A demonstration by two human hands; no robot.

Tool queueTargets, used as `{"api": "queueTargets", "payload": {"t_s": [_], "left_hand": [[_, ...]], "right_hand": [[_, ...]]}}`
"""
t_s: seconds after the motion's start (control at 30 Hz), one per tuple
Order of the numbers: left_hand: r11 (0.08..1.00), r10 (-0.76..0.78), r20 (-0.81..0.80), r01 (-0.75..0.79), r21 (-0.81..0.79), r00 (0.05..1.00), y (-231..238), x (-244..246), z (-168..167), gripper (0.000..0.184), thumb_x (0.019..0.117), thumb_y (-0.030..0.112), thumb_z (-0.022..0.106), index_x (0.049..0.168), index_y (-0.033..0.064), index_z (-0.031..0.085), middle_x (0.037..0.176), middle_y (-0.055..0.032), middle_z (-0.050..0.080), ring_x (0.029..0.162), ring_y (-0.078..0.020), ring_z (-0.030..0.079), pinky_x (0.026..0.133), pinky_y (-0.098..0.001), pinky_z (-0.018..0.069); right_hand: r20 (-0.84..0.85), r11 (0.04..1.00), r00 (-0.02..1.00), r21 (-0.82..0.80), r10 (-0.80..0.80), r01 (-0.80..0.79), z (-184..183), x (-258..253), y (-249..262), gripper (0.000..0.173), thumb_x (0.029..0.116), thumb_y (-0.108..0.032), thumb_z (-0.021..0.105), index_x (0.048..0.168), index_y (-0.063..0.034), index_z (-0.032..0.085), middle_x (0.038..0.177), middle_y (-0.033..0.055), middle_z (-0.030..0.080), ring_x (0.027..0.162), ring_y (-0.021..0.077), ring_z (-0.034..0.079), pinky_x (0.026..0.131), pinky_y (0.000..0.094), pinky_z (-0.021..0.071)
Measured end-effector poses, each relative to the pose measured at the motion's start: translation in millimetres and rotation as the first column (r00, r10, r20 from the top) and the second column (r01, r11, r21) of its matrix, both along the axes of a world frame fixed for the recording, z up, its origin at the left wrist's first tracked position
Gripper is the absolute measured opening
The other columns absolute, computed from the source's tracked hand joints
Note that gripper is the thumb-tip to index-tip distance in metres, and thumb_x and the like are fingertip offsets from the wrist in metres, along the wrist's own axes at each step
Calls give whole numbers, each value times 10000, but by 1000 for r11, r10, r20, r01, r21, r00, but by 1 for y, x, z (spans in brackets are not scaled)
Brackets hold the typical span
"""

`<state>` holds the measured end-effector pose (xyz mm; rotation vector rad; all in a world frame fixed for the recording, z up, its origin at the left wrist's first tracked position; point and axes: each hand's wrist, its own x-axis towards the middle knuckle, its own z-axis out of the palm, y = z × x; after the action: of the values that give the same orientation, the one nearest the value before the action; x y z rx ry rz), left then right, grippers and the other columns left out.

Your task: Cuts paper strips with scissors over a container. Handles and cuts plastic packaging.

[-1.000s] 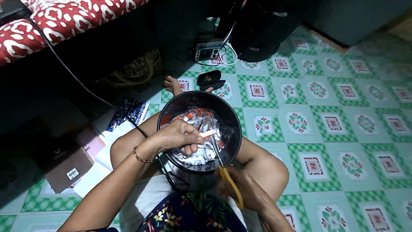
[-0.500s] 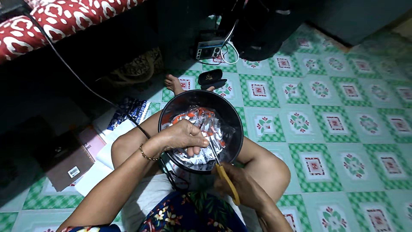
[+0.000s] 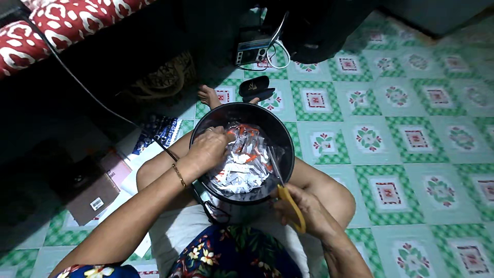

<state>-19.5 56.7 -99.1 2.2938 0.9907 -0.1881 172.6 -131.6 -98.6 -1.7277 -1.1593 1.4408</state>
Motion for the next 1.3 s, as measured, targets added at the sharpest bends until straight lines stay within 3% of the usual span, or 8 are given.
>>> {"api": "queueTargets", "payload": {"t_s": [0.1,0.37,0.5,0.87,0.93,1.07,1.2,1.3], "left_hand": [[997,-79,-163,74,-36,984,-10,11,3,188,1005,132,635,1088,1,742,1060,-246,699,1048,-447,658,890,-617,492],[977,-161,-529,59,-205,833,-18,55,-10,293,990,160,658,1174,-67,663,1206,-278,646,1179,-458,601,937,-629,466],[972,-170,-478,67,-224,862,-11,56,-4,278,999,148,649,1167,-72,671,1204,-294,648,1192,-472,596,966,-640,452],[973,-80,-169,40,-226,982,21,16,-1,280,1042,182,596,906,-31,716,868,-187,665,863,-334,629,803,-535,470],[975,-37,-161,0,-224,986,21,13,-2,259,1044,184,594,963,-25,723,908,-191,678,895,-339,639,827,-544,477],[986,-5,-201,-29,-166,980,14,12,-6,434,1014,215,652,1376,-14,582,1276,-251,622,1203,-419,595,1030,-592,439],[978,-145,-140,121,-169,979,2,16,-14,257,983,207,687,1065,-35,712,1040,-245,678,1042,-423,640,912,-604,473],[962,-228,-312,163,-220,923,-12,30,-17,352,958,307,721,1101,-15,718,1064,-236,695,1063,-424,652,888,-621,488]], "right_hand": [[-20,999,999,7,-49,49,-4,8,-4,142,959,-104,597,1048,3,626,710,-79,645,592,-30,613,578,145,521],[-56,995,994,22,-95,96,-6,14,-10,169,973,-93,573,1087,30,598,736,-63,642,603,-30,606,589,143,519],[-67,997,995,7,-80,80,-6,17,-14,203,982,-112,565,1107,45,592,744,-63,643,619,-24,611,609,153,523],[-40,997,999,-78,23,-26,-7,10,-10,205,982,-178,609,1067,9,613,710,-63,624,589,-12,605,582,161,518],[-4,996,999,-81,47,-47,-6,10,-10,205,984,-178,600,1068,8,616,710,-56,627,588,-8,602,579,163,513],[-9,993,999,-113,41,-42,-2,9,-8,192,985,-159,591,1073,10,612,714,-47,631,594,1,609,590,174,522],[-84,995,996,-103,-24,15,-5,7,-9,103,966,-135,587,1024,-57,623,686,-109,641,584,-27,617,565,143,518],[-93,996,995,-87,-22,14,-6,8,-10,98,967,-125,582,1024,-57,624,687,-114,646,583,-33,617,563,137,516]]}}
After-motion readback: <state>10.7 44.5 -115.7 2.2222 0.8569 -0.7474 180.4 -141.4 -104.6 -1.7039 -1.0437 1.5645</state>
